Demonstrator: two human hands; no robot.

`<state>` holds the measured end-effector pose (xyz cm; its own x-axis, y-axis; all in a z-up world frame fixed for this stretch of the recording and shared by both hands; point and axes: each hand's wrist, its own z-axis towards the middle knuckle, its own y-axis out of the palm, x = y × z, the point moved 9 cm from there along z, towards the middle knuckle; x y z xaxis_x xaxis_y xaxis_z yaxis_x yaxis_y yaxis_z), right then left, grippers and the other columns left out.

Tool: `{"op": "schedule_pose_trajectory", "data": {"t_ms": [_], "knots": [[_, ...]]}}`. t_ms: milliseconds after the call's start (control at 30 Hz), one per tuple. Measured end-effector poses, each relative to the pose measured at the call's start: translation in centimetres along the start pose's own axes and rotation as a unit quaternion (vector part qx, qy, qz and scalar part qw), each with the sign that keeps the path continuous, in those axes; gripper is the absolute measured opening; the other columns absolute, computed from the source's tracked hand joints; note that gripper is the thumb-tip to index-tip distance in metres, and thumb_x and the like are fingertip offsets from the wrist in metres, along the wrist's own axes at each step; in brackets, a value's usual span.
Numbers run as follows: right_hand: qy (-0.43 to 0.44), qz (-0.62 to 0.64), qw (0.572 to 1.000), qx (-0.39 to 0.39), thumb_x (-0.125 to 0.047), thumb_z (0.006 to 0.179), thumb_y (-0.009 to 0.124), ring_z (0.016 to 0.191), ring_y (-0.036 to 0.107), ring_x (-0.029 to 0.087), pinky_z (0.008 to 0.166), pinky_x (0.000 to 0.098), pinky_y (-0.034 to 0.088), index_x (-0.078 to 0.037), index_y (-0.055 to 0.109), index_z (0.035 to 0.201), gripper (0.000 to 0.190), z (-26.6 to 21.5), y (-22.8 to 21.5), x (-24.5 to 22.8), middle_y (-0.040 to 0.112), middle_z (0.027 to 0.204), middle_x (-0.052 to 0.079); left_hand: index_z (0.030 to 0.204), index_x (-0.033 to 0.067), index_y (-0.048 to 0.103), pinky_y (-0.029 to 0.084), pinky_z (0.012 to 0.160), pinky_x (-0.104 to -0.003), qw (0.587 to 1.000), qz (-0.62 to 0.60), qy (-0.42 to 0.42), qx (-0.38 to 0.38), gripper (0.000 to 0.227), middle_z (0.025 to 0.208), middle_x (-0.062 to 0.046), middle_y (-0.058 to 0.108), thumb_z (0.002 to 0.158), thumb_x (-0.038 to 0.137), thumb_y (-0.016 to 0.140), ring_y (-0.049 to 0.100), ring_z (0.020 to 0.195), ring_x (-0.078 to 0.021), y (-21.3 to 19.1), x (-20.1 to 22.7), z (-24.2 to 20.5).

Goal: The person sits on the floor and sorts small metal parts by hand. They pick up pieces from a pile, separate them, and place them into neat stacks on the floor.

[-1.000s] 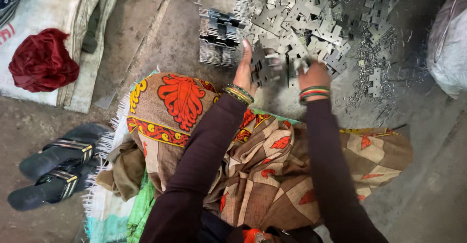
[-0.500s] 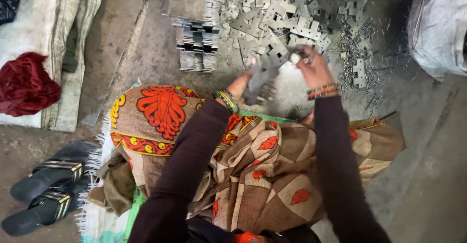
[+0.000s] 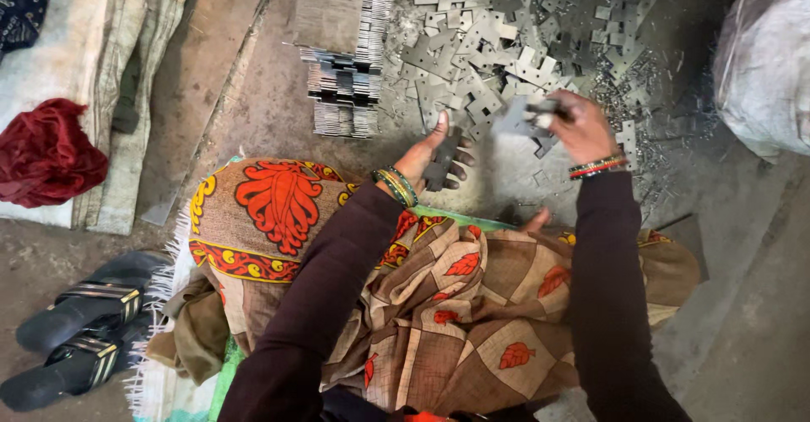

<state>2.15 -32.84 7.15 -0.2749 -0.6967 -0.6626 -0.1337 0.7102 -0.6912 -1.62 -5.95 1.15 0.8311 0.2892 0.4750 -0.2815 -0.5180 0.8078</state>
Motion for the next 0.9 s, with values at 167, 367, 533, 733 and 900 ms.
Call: {"op": "schedule_pose_trajectory", "data": {"t_ms": [167,367,533,733,900], "knots": [[-0.079,-0.215,0.965,0.128,-0.018,0.082,0.073,0.099,0.069,0.017,0.083,0.0355,0.061,-0.021,0.069,0.126,0.044,6.4,0.2,-3.2,0.068,0.118,-0.001,0.129,0.0059,0.058,0.064,0.075,-0.043,0.997,-0.047,0.012,-0.057,0.08,0.101,-0.013,0.074,0.088,0.072,0.039,0.076,0.085,-0.0245,1.0,0.0,0.2],[-0.099,-0.165,0.969,0.152,-0.01,0.085,0.088,0.094,0.067,0.025,0.084,0.0402,0.056,-0.003,0.07,0.109,0.031,7.8,-1.8,1.3,0.073,0.1,0.011,0.13,-0.0004,0.062,0.061,0.073,-0.044,0.993,-0.056,0.105,0.002,0.041,0.096,-0.013,0.07,0.102,0.03,0.061,0.071,0.076,-0.0267,-1.6,-0.1,1.8],[-0.13,0.138,0.982,0.0,-0.013,0.1,0.073,0.107,0.07,0.012,0.097,0.0303,0.057,-0.004,0.067,0.123,0.026,4.7,-1.3,-3.1,0.072,0.115,0.003,0.124,0.0014,0.065,0.06,0.068,-0.039,0.991,-0.014,0.11,0.08,0.046,0.103,-0.014,0.074,0.098,0.039,0.063,0.072,0.077,-0.0231,-3.6,0.0,2.3],[-0.084,-0.061,0.994,0.012,-0.014,0.097,0.069,0.094,0.067,0.028,0.079,0.0412,0.054,-0.002,0.069,0.125,0.031,7.7,7.1,-7.8,0.073,0.104,0.013,0.121,0.0059,0.065,0.062,0.064,-0.038,0.994,-0.037,0.076,0.066,0.069,0.096,-0.012,0.076,0.091,0.067,0.053,0.076,0.075,-0.0236,-2.5,1.2,1.0],[0.013,-0.312,0.938,0.151,-0.024,0.083,0.079,0.094,0.067,0.044,0.08,0.0493,0.054,0.002,0.056,0.126,0.055,9.0,12.0,-0.1,0.071,0.102,0.023,0.117,0.0019,0.066,0.061,0.061,-0.037,0.989,-0.061,0.111,0.07,0.061,0.089,-0.011,0.074,0.099,0.06,0.055,0.073,0.069,-0.0231,-3.0,1.3,1.3]]}}
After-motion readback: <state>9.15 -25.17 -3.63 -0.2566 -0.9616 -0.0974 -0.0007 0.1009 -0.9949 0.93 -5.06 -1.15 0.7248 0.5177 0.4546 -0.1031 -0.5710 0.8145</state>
